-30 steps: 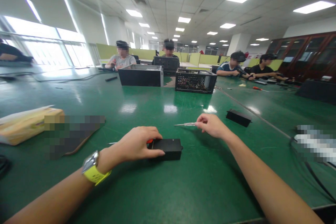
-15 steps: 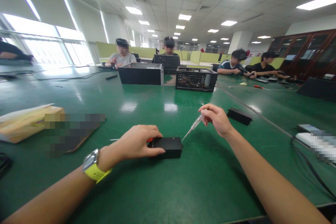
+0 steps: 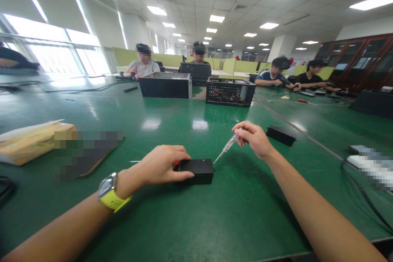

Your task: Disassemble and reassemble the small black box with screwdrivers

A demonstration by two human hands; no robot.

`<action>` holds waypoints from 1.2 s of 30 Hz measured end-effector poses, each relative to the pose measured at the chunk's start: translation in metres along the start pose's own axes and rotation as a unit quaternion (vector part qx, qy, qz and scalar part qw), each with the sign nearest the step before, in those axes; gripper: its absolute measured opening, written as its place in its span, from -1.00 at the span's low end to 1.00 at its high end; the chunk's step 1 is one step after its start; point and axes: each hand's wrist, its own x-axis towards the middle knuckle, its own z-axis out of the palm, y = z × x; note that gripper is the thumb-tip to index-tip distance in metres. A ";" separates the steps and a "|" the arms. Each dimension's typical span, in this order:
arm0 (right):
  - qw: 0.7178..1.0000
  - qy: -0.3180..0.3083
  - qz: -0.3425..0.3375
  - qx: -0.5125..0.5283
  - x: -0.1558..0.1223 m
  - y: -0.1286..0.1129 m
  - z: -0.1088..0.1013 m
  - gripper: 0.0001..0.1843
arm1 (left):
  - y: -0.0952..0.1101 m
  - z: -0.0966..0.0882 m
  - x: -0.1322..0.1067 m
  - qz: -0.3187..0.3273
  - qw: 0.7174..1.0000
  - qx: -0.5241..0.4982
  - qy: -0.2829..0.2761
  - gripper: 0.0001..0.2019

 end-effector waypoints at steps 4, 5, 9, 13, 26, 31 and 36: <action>0.992 -0.088 0.027 -0.080 0.000 -0.001 -0.015 -0.77 | 0.001 -0.001 0.000 -0.003 1.000 0.001 0.002 -0.55; 0.989 -0.109 0.039 -0.096 0.000 -0.001 -0.020 -0.77 | 0.001 -0.001 0.000 -0.003 1.000 0.001 0.001 -0.55; 0.972 -0.176 0.095 -0.125 0.002 0.001 -0.030 -0.71 | 0.001 -0.001 0.000 -0.002 1.000 0.004 0.001 -0.55; 0.941 -0.272 0.144 -0.138 0.002 0.006 -0.022 -0.67 | 0.000 0.000 0.000 -0.004 1.000 0.011 -0.001 -0.55; 0.892 -0.374 0.186 -0.173 -0.001 0.017 -0.008 -0.64 | 0.000 0.000 0.001 -0.004 1.000 0.007 0.005 -0.56; 0.885 -0.385 0.186 -0.182 -0.002 0.016 -0.006 -0.61 | 0.001 -0.004 0.001 -0.001 1.000 0.004 0.013 -0.57; 0.908 -0.305 0.142 -0.251 0.004 0.016 -0.025 -0.60 | -0.001 -0.004 0.000 0.003 1.000 -0.001 0.012 -0.58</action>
